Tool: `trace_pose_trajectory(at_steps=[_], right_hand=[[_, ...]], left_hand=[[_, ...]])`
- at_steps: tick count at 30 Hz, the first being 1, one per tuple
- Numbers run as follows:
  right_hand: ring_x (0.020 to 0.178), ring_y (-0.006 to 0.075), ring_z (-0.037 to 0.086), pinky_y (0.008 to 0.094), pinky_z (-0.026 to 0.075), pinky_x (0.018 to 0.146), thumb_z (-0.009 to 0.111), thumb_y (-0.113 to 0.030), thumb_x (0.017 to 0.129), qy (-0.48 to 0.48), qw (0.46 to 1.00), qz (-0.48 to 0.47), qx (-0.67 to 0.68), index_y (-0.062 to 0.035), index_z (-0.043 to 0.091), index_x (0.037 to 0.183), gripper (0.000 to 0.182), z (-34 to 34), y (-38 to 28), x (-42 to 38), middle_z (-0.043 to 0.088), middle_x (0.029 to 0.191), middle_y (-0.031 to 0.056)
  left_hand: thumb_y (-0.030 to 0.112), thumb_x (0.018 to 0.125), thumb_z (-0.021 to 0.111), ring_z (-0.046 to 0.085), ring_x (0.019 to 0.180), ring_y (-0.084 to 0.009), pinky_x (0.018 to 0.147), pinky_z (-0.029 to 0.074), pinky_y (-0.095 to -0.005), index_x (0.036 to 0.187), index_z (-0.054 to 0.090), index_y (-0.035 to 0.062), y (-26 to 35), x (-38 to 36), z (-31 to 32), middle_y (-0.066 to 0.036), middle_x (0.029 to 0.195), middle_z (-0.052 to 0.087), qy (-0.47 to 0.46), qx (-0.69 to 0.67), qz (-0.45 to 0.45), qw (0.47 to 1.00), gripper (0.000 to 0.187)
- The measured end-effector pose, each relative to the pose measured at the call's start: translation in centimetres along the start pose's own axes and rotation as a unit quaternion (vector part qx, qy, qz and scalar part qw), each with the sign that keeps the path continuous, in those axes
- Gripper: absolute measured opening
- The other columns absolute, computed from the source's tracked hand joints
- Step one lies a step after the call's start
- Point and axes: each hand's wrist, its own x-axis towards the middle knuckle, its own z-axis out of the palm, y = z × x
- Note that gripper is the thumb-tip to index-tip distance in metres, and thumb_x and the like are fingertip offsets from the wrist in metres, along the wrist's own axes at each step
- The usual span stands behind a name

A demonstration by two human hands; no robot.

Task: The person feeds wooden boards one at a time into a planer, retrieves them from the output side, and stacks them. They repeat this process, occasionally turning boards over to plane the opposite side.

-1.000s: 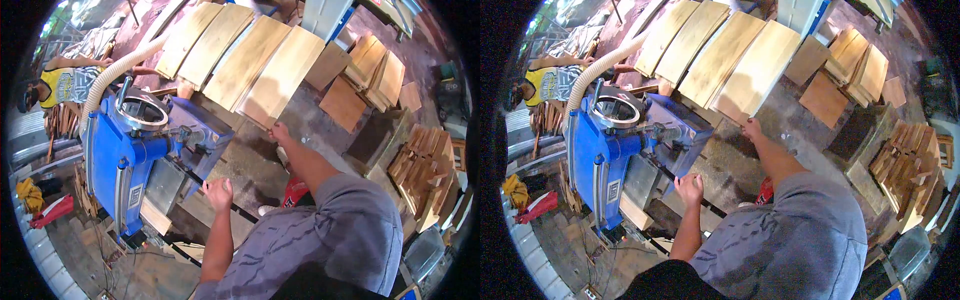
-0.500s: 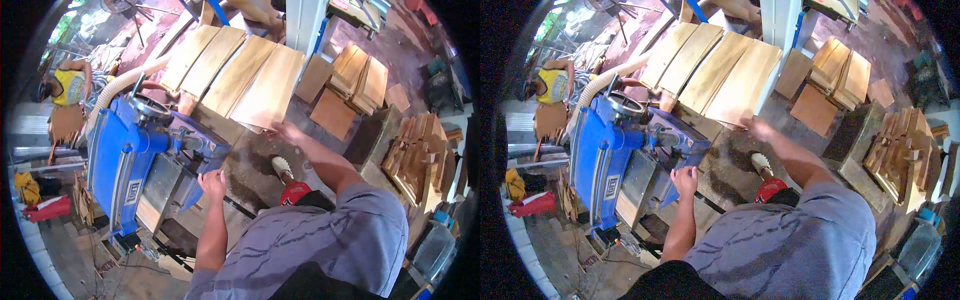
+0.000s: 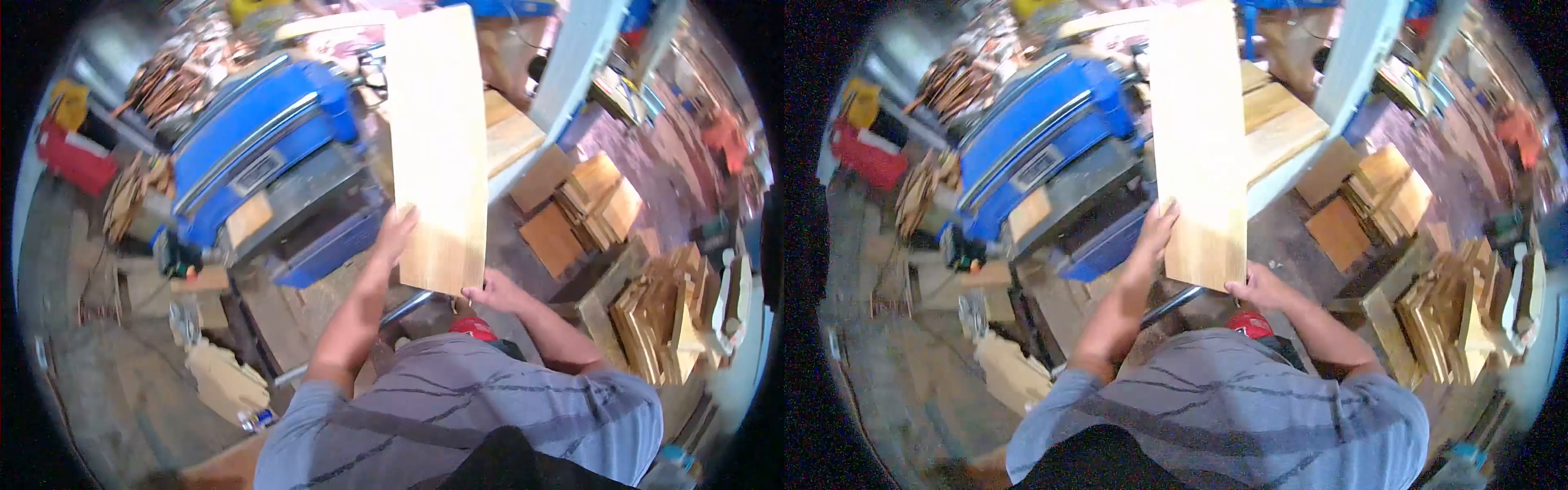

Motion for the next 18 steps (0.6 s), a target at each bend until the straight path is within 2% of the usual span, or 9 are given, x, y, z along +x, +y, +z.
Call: trace_pose_trajectory(at_steps=[2, 6, 7, 8, 11, 14, 15, 17, 18], right_hand=[[0.118, 0.0226, 0.052, 0.0346, 0.04, 0.101, 0.06, -0.01, 0.086, -0.02, 0.999, -0.035, -0.034, 0.0024, 0.041, 0.137, 0.056, 4.8, -1.4, -0.2, 0.057, 0.124, 0.0161], [0.139, 0.0323, 0.032, 0.0377, 0.028, 0.113, 0.065, -0.009, 0.078, -0.083, 0.97, -0.199, -0.108, 0.0, 0.019, 0.149, 0.085, 12.5, -4.3, 0.1, 0.033, 0.147, 0.0237], [0.14, 0.0342, 0.03, 0.0411, 0.026, 0.114, 0.066, -0.008, 0.077, -0.106, 0.94, -0.27, -0.177, -0.0016, 0.021, 0.149, 0.085, 14.2, -5.2, 0.5, 0.03, 0.148, 0.0245], [0.141, 0.0362, 0.028, 0.0445, 0.025, 0.115, 0.068, -0.007, 0.075, -0.123, 0.901, -0.339, -0.242, -0.0032, 0.023, 0.149, 0.086, 15.8, -6.0, 1.0, 0.028, 0.15, 0.0253], [0.141, 0.0375, 0.026, 0.0511, 0.023, 0.115, 0.071, -0.004, 0.071, -0.124, 0.839, -0.399, -0.35, -0.0089, 0.027, 0.149, 0.09, 19.3, -7.8, 2.0, 0.025, 0.151, 0.0252], [0.142, 0.0384, 0.026, 0.0541, 0.024, 0.113, 0.071, -0.003, 0.069, -0.143, 0.822, -0.375, -0.404, -0.0132, 0.03, 0.148, 0.089, 21.7, -9.3, 3.2, 0.026, 0.151, 0.0247], [0.142, 0.04, 0.025, 0.0545, 0.024, 0.113, 0.064, 0.0, 0.073, -0.149, 0.824, -0.369, -0.403, -0.014, 0.031, 0.148, 0.083, 22.6, -8.9, 3.4, 0.026, 0.152, 0.0239], [0.142, 0.04, 0.024, 0.0556, 0.024, 0.113, 0.06, 0.002, 0.076, -0.147, 0.83, -0.359, -0.399, -0.0139, 0.031, 0.148, 0.08, 24.0, -8.5, 3.3, 0.026, 0.152, 0.0236], [0.142, 0.04, 0.024, 0.0567, 0.023, 0.113, 0.056, 0.003, 0.078, -0.138, 0.836, -0.35, -0.4, -0.0139, 0.031, 0.148, 0.077, 24.6, -8.3, 3.2, 0.026, 0.152, 0.0233]], left_hand=[[0.031, 0.096, 0.059, 0.059, 0.098, -0.0153, 0.085, 0.047, -0.031, 0.115, 0.057, -0.0011, 1.9, -2.8, -1.7, -0.008, 0.107, 0.063, 0.098, -0.09, 0.088, 0.987, 0.038], [0.047, 0.098, 0.048, 0.057, 0.079, -0.0139, 0.073, 0.047, -0.0305, 0.105, 0.06, 0.0023, 3.0, -6.2, -9.4, -0.004, 0.084, 0.059, 0.28, -0.159, 0.075, 0.944, 0.047], [0.043, 0.097, 0.051, 0.056, 0.075, -0.0142, 0.069, 0.047, -0.0304, 0.112, 0.058, 0.0026, 2.3, -7.6, -11.9, -0.005, 0.079, 0.057, 0.189, -0.258, 0.075, 0.945, 0.044], [0.04, 0.095, 0.052, 0.055, 0.075, -0.0173, 0.069, 0.046, -0.0325, 0.122, 0.053, 0.0029, -3.7, -5.7, -17.5, -0.007, 0.081, 0.056, -0.053, -0.385, 0.143, 0.91, 0.046], [0.042, 0.096, 0.045, 0.052, 0.078, -0.0221, 0.073, 0.044, -0.0363, 0.132, 0.047, 0.0029, -3.6, -8.6, -17.9, -0.011, 0.092, 0.056, -0.232, -0.555, 0.109, 0.791, 0.053], [0.042, 0.098, 0.043, 0.058, 0.087, -0.0259, 0.081, 0.047, -0.0397, 0.132, 0.047, 0.0021, -3.9, -12.5, -17.1, -0.013, 0.101, 0.059, -0.228, -0.615, 0.088, 0.75, 0.053], [0.042, 0.098, 0.043, 0.058, 0.087, -0.0259, 0.081, 0.047, -0.0397, 0.132, 0.047, 0.0021, -2.5, -14.7, -16.6, -0.013, 0.101, 0.059, -0.222, -0.616, 0.091, 0.75, 0.053], [0.039, 0.102, 0.037, 0.06, 0.1, -0.0289, 0.09, 0.049, -0.0411, 0.133, 0.043, -0.0019, 0.9, -19.8, -15.5, -0.016, 0.113, 0.059, 0.049, -0.513, 0.011, 0.857, 0.051], [0.038, 0.102, 0.037, 0.06, 0.102, -0.029, 0.091, 0.048, -0.0411, 0.133, 0.042, -0.0018, 1.2, -21.2, -15.7, -0.016, 0.115, 0.059, 0.072, -0.498, -0.008, 0.864, 0.051]])
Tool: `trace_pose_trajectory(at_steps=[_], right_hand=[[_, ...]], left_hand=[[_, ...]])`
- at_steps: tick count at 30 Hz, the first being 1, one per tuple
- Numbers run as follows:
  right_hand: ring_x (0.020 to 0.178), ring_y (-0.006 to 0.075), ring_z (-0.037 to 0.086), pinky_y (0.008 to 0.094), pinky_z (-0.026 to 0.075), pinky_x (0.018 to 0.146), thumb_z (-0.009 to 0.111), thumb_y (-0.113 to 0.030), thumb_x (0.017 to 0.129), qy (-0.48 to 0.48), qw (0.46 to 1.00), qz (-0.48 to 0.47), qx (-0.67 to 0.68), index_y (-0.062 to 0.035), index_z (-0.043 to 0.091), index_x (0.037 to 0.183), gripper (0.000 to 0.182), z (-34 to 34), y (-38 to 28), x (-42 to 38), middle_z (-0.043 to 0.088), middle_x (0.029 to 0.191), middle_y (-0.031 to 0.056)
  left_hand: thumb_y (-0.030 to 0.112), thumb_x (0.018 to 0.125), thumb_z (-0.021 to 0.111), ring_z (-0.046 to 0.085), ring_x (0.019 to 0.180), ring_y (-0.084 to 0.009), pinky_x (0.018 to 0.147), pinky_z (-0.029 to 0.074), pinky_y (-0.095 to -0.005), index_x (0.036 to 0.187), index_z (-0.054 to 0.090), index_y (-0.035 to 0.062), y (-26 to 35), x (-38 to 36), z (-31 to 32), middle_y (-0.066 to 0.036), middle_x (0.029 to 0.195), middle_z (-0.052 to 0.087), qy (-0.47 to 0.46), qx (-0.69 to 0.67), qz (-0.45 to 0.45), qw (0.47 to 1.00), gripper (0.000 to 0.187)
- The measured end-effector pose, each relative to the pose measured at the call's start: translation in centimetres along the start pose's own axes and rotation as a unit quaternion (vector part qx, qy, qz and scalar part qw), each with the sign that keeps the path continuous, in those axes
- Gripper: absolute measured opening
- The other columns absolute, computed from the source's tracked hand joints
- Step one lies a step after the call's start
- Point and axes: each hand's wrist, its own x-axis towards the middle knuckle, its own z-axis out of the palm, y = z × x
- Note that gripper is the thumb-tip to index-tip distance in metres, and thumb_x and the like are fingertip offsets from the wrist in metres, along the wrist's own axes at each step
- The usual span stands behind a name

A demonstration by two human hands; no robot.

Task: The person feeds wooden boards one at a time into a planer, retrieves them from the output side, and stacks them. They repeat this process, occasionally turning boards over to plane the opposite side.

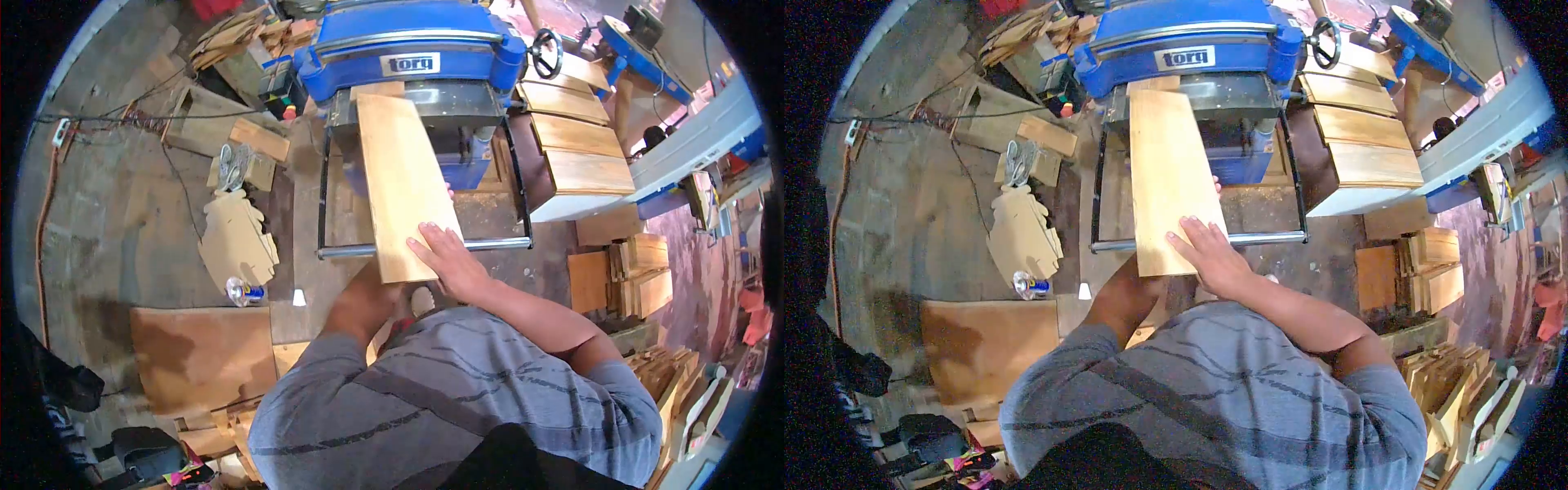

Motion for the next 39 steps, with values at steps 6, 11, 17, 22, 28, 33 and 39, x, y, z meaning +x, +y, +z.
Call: trace_pose_trajectory(at_steps=[6, 11, 17, 22, 28, 33, 39], right_hand=[[0.142, 0.0392, 0.024, 0.0605, 0.02, 0.112, 0.054, 0.002, 0.08, -0.075, 0.994, 0.006, -0.081, -0.0133, 0.03, 0.148, 0.074, 2.7, 0.8, 0.9, 0.026, 0.152, 0.0224], [0.143, 0.0396, 0.023, 0.062, 0.02, 0.111, 0.053, 0.0, 0.082, -0.089, 0.988, 0.012, -0.125, -0.0077, 0.03, 0.147, 0.069, 6.0, 2.8, 3.8, 0.026, 0.152, 0.0225], [0.142, 0.0422, 0.024, 0.0658, 0.024, 0.107, 0.051, -0.007, 0.086, -0.07, 0.981, 0.015, -0.181, -0.0044, 0.028, 0.147, 0.065, 9.4, 4.2, 8.4, 0.024, 0.152, 0.0263], [0.142, 0.0425, 0.024, 0.0673, 0.026, 0.105, 0.051, -0.01, 0.088, -0.106, 0.967, 0.006, -0.231, -0.0042, 0.027, 0.148, 0.064, 10.0, 4.6, 10.7, 0.024, 0.152, 0.0277], [0.144, 0.04, 0.02, 0.0659, 0.024, 0.108, 0.054, -0.007, 0.085, -0.106, 0.978, 0.022, -0.176, -0.0101, 0.025, 0.15, 0.071, 9.7, 5.6, 12.7, 0.021, 0.154, 0.0245], [0.146, 0.037, 0.016, 0.064, 0.02, 0.111, 0.053, -0.006, 0.085, -0.12, 0.98, 0.043, -0.15, -0.0147, 0.024, 0.151, 0.072, 10.0, 6.2, 14.0, 0.018, 0.156, 0.0219], [0.147, 0.0355, 0.014, 0.0637, 0.018, 0.112, 0.055, -0.004, 0.083, -0.132, 0.979, 0.062, -0.143, -0.0171, 0.024, 0.151, 0.076, 10.1, 7.1, 15.3, 0.015, 0.157, 0.0192]], left_hand=[[0.038, 0.102, 0.038, 0.058, 0.111, -0.0296, 0.098, 0.046, -0.041, 0.137, 0.04, -0.0009, 2.7, -6.9, -2.2, -0.017, 0.122, 0.056, 0.044, 0.004, -0.013, 0.999, 0.052], [0.031, 0.101, 0.046, 0.055, 0.116, -0.0258, 0.101, 0.044, -0.038, 0.143, 0.034, -0.0003, 2.8, -9.2, -8.9, -0.016, 0.13, 0.053, 0.182, 0.22, 0.003, 0.958, 0.054], [0.012, 0.093, 0.058, 0.048, 0.125, -0.0213, 0.104, 0.038, -0.0333, 0.144, 0.031, -0.0038, 3.8, -7.8, -12.0, -0.015, 0.138, 0.048, 0.225, 0.434, 0.209, 0.847, 0.06], [0.012, 0.092, 0.059, 0.048, 0.125, -0.0209, 0.104, 0.038, -0.032, 0.143, 0.032, -0.0054, 6.1, -6.5, -14.3, -0.015, 0.136, 0.05, 0.232, 0.501, 0.178, 0.815, 0.06], [0.015, 0.093, 0.058, 0.051, 0.122, -0.0217, 0.104, 0.038, -0.0318, 0.144, 0.033, -0.0032, 7.4, -4.4, -16.2, -0.016, 0.134, 0.053, 0.245, 0.605, 0.204, 0.729, 0.06], [0.017, 0.094, 0.058, 0.052, 0.12, -0.0221, 0.1, 0.042, -0.0362, 0.144, 0.035, 0.001, 8.3, -3.2, -16.6, -0.015, 0.133, 0.053, 0.257, 0.599, 0.174, 0.738, 0.057], [0.018, 0.095, 0.056, 0.06, 0.103, -0.02, 0.072, 0.055, -0.0394, 0.141, 0.041, 0.0089, 9.0, -4.2, -11.4, -0.012, 0.124, 0.057, 0.322, 0.47, 0.081, 0.818, 0.049]])
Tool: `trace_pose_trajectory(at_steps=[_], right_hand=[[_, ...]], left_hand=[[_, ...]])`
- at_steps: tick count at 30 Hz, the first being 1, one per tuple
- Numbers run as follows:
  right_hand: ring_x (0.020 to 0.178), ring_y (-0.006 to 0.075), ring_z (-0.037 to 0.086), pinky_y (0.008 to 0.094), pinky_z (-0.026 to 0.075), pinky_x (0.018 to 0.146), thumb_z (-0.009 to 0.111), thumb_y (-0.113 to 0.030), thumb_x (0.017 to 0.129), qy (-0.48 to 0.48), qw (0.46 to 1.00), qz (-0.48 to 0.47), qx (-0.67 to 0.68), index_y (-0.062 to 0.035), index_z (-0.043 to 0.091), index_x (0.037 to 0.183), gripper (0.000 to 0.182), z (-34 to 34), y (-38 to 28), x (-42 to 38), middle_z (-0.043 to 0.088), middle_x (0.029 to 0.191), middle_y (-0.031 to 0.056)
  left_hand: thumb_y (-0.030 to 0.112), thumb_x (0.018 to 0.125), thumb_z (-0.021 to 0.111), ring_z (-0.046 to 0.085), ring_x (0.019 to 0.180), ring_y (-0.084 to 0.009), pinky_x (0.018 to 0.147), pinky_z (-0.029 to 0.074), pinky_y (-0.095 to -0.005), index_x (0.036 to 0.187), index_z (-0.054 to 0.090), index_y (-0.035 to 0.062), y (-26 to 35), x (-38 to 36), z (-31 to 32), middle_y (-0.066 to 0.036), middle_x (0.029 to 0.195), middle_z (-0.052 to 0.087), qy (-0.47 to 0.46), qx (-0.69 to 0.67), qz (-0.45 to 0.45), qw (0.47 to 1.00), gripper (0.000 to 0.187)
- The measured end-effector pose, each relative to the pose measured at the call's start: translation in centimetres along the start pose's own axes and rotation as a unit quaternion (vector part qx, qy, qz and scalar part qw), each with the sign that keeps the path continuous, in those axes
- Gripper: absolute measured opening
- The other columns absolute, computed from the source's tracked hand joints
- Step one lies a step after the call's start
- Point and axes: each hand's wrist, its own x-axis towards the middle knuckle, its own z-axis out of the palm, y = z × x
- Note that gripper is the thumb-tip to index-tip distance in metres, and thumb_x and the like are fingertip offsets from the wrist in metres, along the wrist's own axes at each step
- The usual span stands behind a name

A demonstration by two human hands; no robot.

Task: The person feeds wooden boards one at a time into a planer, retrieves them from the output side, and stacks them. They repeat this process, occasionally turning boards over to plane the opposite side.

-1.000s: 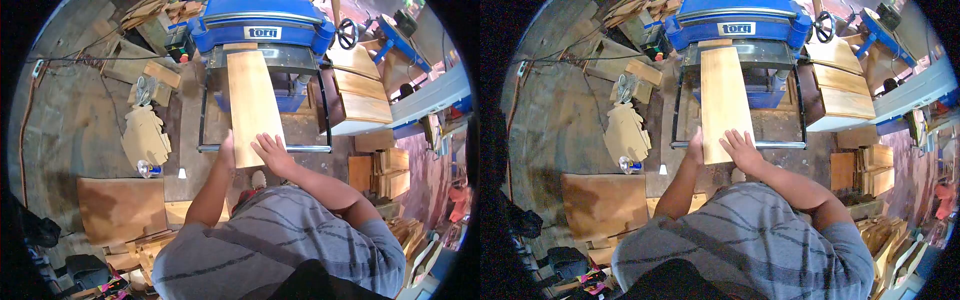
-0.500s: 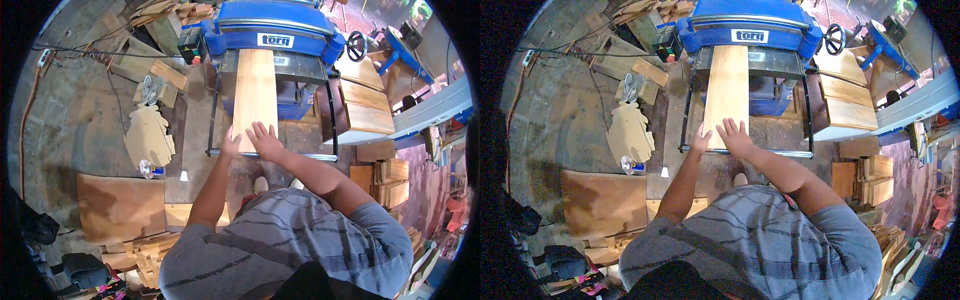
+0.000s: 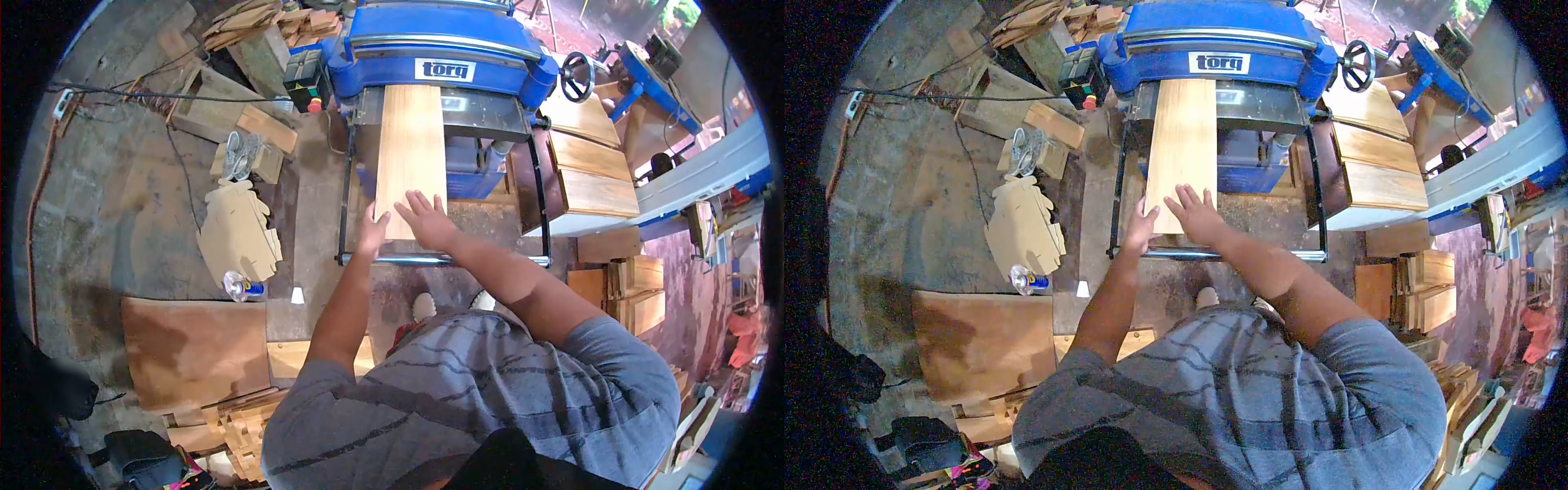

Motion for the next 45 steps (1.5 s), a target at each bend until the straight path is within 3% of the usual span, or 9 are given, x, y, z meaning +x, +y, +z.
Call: trace_pose_trajectory(at_steps=[6, 8, 10, 12, 16, 21, 24, 40, 45], right_hand=[[0.147, 0.0352, 0.014, 0.0642, 0.017, 0.112, 0.059, -0.003, 0.081, -0.005, 1.0, 0.004, 0.007, -0.0175, 0.024, 0.151, 0.08, -0.2, 1.1, 1.3, 0.015, 0.158, 0.0188], [0.147, 0.0351, 0.014, 0.0642, 0.017, 0.112, 0.059, -0.001, 0.08, -0.005, 1.0, 0.007, 0.008, -0.0174, 0.024, 0.151, 0.081, -0.1, 1.6, 1.8, 0.015, 0.158, 0.0188], [0.147, 0.035, 0.013, 0.0642, 0.017, 0.112, 0.06, 0.0, 0.079, -0.006, 1.0, 0.013, 0.011, -0.0172, 0.024, 0.151, 0.082, 0.2, 2.0, 2.4, 0.015, 0.158, 0.0189], [0.147, 0.0349, 0.013, 0.0642, 0.017, 0.112, 0.061, 0.003, 0.077, 0.022, 1.0, -0.003, 0.014, -0.0168, 0.024, 0.151, 0.084, 0.4, 2.5, 3.0, 0.015, 0.157, 0.0189], [0.147, 0.035, 0.013, 0.0636, 0.016, 0.113, 0.059, 0.002, 0.078, 0.009, 1.0, 0.011, 0.009, -0.0163, 0.025, 0.15, 0.082, 0.0, 2.8, 3.8, 0.016, 0.157, 0.0189], [0.147, 0.0339, 0.012, 0.064, 0.016, 0.113, 0.056, 0.003, 0.079, -0.01, 1.0, 0.015, 0.009, -0.0174, 0.024, 0.15, 0.081, -0.6, 3.3, 4.7, 0.015, 0.158, 0.018], [0.146, 0.0354, 0.014, 0.063, 0.018, 0.113, 0.054, -0.001, 0.081, -0.005, 1.0, 0.023, -0.003, -0.0175, 0.026, 0.15, 0.076, -1.2, 3.6, 5.4, 0.018, 0.156, 0.0184], [0.147, 0.0323, 0.013, 0.0666, 0.019, 0.11, 0.054, -0.005, 0.083, -0.003, 0.999, 0.043, 0.0, -0.0221, 0.025, 0.15, 0.076, -1.9, 6.1, 8.8, 0.014, 0.158, 0.0147], [0.147, 0.0322, 0.014, 0.0654, 0.019, 0.111, 0.051, -0.005, 0.085, -0.017, 0.998, 0.061, 0.01, -0.0239, 0.025, 0.151, 0.073, -2.0, 6.8, 9.9, 0.015, 0.159, 0.0144]], left_hand=[[0.017, 0.095, 0.058, 0.062, 0.096, -0.0198, 0.076, 0.053, -0.0343, 0.137, 0.045, 0.006, -2.7, 0.5, 0.2, -0.011, 0.124, 0.057, 0.019, 0.031, 0.063, 0.997, 0.045], [0.015, 0.094, 0.058, 0.062, 0.09, -0.0179, 0.079, 0.05, -0.0318, 0.125, 0.054, 0.0004, -2.3, -2.0, 1.3, -0.01, 0.114, 0.063, 0.21, 0.25, 0.423, 0.845, 0.034], [0.014, 0.095, 0.055, 0.064, 0.087, -0.019, 0.08, 0.05, -0.033, 0.108, 0.062, -0.0032, 0.5, -6.3, 2.4, -0.011, 0.1, 0.067, -0.026, 0.041, 0.291, 0.956, 0.023], [0.018, 0.095, 0.054, 0.064, 0.089, -0.0241, 0.083, 0.05, -0.0347, 0.092, 0.066, -0.0013, 8.1, -13.8, 3.2, -0.013, 0.095, 0.067, -0.225, -0.009, 0.332, 0.916, 0.023], [0.059, 0.093, 0.048, 0.066, 0.082, -0.0293, 0.074, 0.053, -0.0395, 0.095, 0.067, -0.0048, 19.0, -21.4, 5.4, -0.016, 0.092, 0.069, -0.558, -0.304, 0.492, 0.596, 0.066], [0.061, 0.084, 0.059, 0.064, 0.076, -0.028, 0.066, 0.051, -0.0374, 0.095, 0.064, -0.0021, 26.9, -25.2, 5.2, -0.011, 0.091, 0.064, -0.637, -0.338, 0.443, 0.532, 0.065], [0.034, 0.082, 0.076, 0.052, 0.037, -0.0193, 0.033, 0.035, -0.0286, 0.078, 0.065, -0.0054, 27.9, -24.6, 7.5, -0.01, 0.06, 0.056, -0.763, -0.354, 0.433, 0.322, 0.041], [0.05, 0.094, 0.055, 0.061, 0.063, -0.0228, 0.057, 0.051, -0.0328, 0.084, 0.068, -0.0019, 28.4, -24.0, 3.1, -0.015, 0.081, 0.066, -0.537, -0.334, 0.572, 0.523, 0.055], [0.047, 0.085, 0.068, 0.06, 0.071, -0.0262, 0.059, 0.047, -0.0354, 0.087, 0.062, 0.003, 25.2, -22.9, 3.3, -0.009, 0.083, 0.059, -0.645, -0.268, 0.395, 0.596, 0.045]])
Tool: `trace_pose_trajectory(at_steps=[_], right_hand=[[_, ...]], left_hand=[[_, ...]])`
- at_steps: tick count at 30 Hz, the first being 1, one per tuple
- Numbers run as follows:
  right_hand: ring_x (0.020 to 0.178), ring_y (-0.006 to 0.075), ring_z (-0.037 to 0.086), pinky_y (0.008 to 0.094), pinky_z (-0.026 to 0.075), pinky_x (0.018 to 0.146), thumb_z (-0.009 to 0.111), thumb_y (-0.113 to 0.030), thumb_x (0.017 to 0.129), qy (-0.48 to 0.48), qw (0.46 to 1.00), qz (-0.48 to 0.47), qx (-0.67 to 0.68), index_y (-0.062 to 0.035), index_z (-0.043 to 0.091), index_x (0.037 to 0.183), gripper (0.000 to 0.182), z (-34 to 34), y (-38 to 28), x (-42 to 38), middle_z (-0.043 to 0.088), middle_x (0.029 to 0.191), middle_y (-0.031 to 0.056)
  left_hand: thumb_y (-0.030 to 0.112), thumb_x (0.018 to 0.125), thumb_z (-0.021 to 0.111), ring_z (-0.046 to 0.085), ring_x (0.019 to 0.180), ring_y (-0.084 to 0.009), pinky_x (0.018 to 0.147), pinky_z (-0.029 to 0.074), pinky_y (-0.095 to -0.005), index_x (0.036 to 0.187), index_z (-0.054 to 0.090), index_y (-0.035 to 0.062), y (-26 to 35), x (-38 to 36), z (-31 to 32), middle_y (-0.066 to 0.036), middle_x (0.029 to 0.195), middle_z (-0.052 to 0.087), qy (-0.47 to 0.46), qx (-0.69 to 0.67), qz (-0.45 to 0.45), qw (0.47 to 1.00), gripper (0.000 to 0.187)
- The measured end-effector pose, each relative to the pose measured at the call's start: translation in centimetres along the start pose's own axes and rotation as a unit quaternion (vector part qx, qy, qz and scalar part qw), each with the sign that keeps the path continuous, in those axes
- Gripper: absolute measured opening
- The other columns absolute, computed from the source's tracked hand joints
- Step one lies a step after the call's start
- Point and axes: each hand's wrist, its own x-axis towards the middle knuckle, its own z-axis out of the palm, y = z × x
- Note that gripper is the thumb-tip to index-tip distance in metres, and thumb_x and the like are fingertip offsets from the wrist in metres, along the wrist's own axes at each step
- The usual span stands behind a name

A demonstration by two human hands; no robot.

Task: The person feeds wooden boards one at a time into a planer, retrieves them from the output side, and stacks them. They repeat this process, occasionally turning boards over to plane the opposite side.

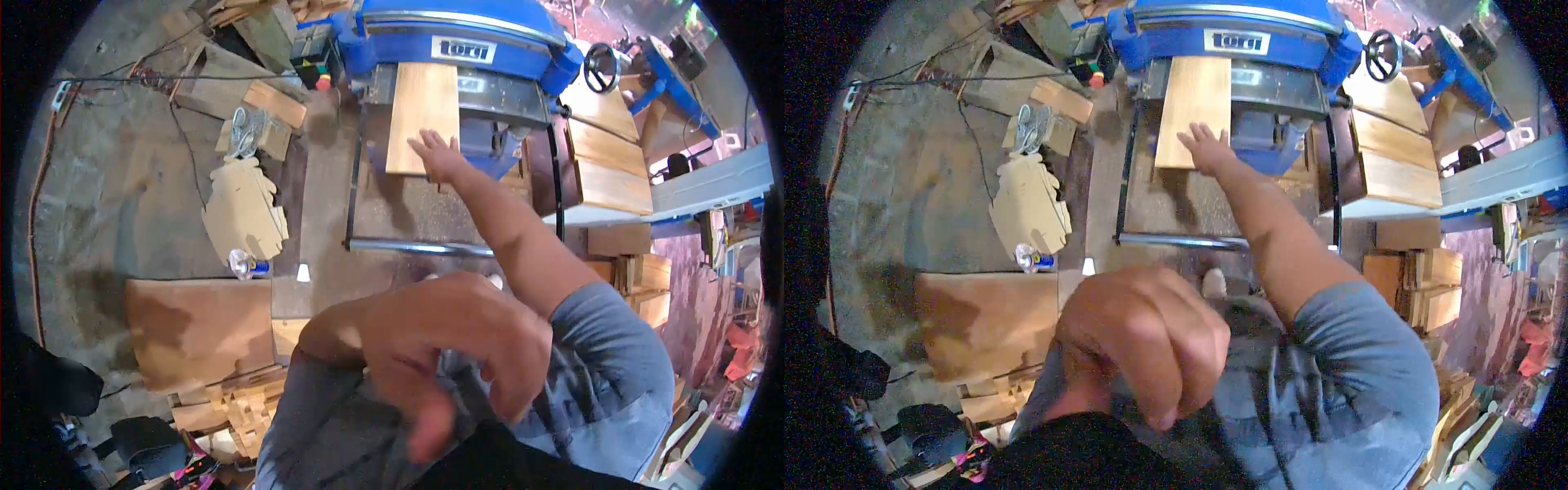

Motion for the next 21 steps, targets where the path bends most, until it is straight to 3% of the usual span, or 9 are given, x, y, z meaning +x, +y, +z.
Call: trace_pose_trajectory(at_steps=[5, 6, 8, 10, 12, 14, 16, 18, 21], right_hand=[[0.143, 0.0362, 0.023, 0.061, 0.026, 0.109, 0.049, -0.008, 0.089, 0.089, 0.995, 0.029, -0.013, -0.0224, 0.034, 0.146, 0.061, 1.6, 0.3, 1.1, 0.028, 0.152, 0.0184], [0.14, 0.0379, 0.028, 0.0577, 0.027, 0.109, 0.053, -0.01, 0.088, 0.156, 0.986, 0.039, -0.039, -0.0197, 0.036, 0.144, 0.059, 4.4, 1.3, 2.2, 0.032, 0.148, 0.0205], [0.138, 0.0386, 0.03, 0.0563, 0.026, 0.11, 0.061, -0.013, 0.084, 0.115, 0.992, 0.033, -0.043, -0.0168, 0.035, 0.145, 0.066, 2.2, 0.5, -1.1, 0.031, 0.148, 0.0222], [0.138, 0.0396, 0.03, 0.0554, 0.025, 0.111, 0.069, -0.02, 0.08, 0.176, 0.983, -0.054, -0.013, -0.0137, 0.034, 0.145, 0.075, 4.1, 2.7, -4.5, 0.031, 0.148, 0.0215], [0.138, 0.0406, 0.029, 0.0542, 0.025, 0.113, 0.074, -0.027, 0.077, 0.154, 0.986, -0.027, 0.06, -0.0139, 0.033, 0.146, 0.08, 1.6, 2.3, -10.2, 0.032, 0.147, 0.0216], [0.138, 0.0413, 0.029, 0.0541, 0.025, 0.113, 0.074, -0.029, 0.078, 0.21, 0.976, -0.01, 0.055, -0.0132, 0.034, 0.145, 0.08, 2.3, 5.2, -15.1, 0.033, 0.147, 0.0216], [0.138, 0.0415, 0.03, 0.0549, 0.026, 0.113, 0.074, -0.027, 0.078, 0.274, 0.954, 0.071, 0.096, -0.0131, 0.037, 0.144, 0.076, 2.3, 6.9, -21.6, 0.034, 0.146, 0.0231], [0.136, 0.0413, 0.032, 0.0524, 0.027, 0.113, 0.075, -0.028, 0.077, 0.336, 0.929, 0.119, 0.102, -0.0124, 0.039, 0.142, 0.076, 2.6, 10.1, -27.4, 0.035, 0.146, 0.0235], [0.139, 0.0388, 0.03, 0.0474, 0.027, 0.114, 0.073, -0.025, 0.08, 0.324, 0.891, 0.29, 0.13, -0.0137, 0.037, 0.144, 0.074, 3.9, 13.7, -35.2, 0.033, 0.148, 0.0222]], left_hand=[[0.036, 0.096, 0.057, 0.061, 0.065, -0.0266, 0.053, 0.047, -0.0365, 0.084, 0.066, 0.0022, -1.5, 0.9, 1.4, -0.013, 0.081, 0.063, -0.039, -0.028, 0.069, 0.996, 0.037], [0.037, 0.096, 0.057, 0.062, 0.067, -0.0265, 0.055, 0.048, -0.0364, 0.084, 0.066, 0.0024, -1.8, 1.0, 1.4, -0.012, 0.081, 0.063, -0.066, -0.025, 0.06, 0.996, 0.037], [0.038, 0.096, 0.058, 0.062, 0.069, -0.0265, 0.057, 0.048, -0.0363, 0.084, 0.066, 0.0027, -2.6, 0.9, 1.2, -0.012, 0.081, 0.064, -0.118, -0.054, 0.04, 0.991, 0.038], [0.034, 0.087, 0.069, 0.061, 0.072, -0.0295, 0.063, 0.049, -0.0355, 0.085, 0.063, 0.0053, -3.6, -0.1, 0.1, -0.009, 0.084, 0.061, -0.098, 0.065, -0.066, 0.991, 0.029], [0.027, 0.086, 0.073, 0.064, 0.076, -0.0242, 0.07, 0.051, -0.0328, 0.089, 0.065, 0.0052, -6.1, -3.9, -2.8, -0.008, 0.088, 0.064, -0.033, 0.217, -0.166, 0.961, 0.024], [0.019, 0.086, 0.072, 0.064, 0.082, -0.0166, 0.076, 0.051, -0.0294, 0.096, 0.066, 0.0044, -9.7, -10.0, -5.2, -0.007, 0.091, 0.066, 0.196, 0.212, -0.368, 0.884, 0.018], [0.012, 0.088, 0.068, 0.062, 0.083, -0.0113, 0.076, 0.05, -0.0273, 0.101, 0.065, 0.0027, -13.2, -15.6, -8.0, -0.005, 0.09, 0.066, 0.305, 0.253, -0.45, 0.8, 0.017], [0.013, 0.088, 0.068, 0.062, 0.082, -0.0117, 0.075, 0.051, -0.0272, 0.102, 0.064, 0.0025, -15.9, -22.3, -10.2, -0.005, 0.089, 0.066, 0.278, 0.286, -0.481, 0.781, 0.018], [0.015, 0.089, 0.067, 0.063, 0.081, -0.013, 0.075, 0.051, -0.0276, 0.103, 0.064, 0.0027, -18.0, -21.7, -12.4, -0.006, 0.088, 0.066, 0.203, 0.329, -0.543, 0.745, 0.019]])
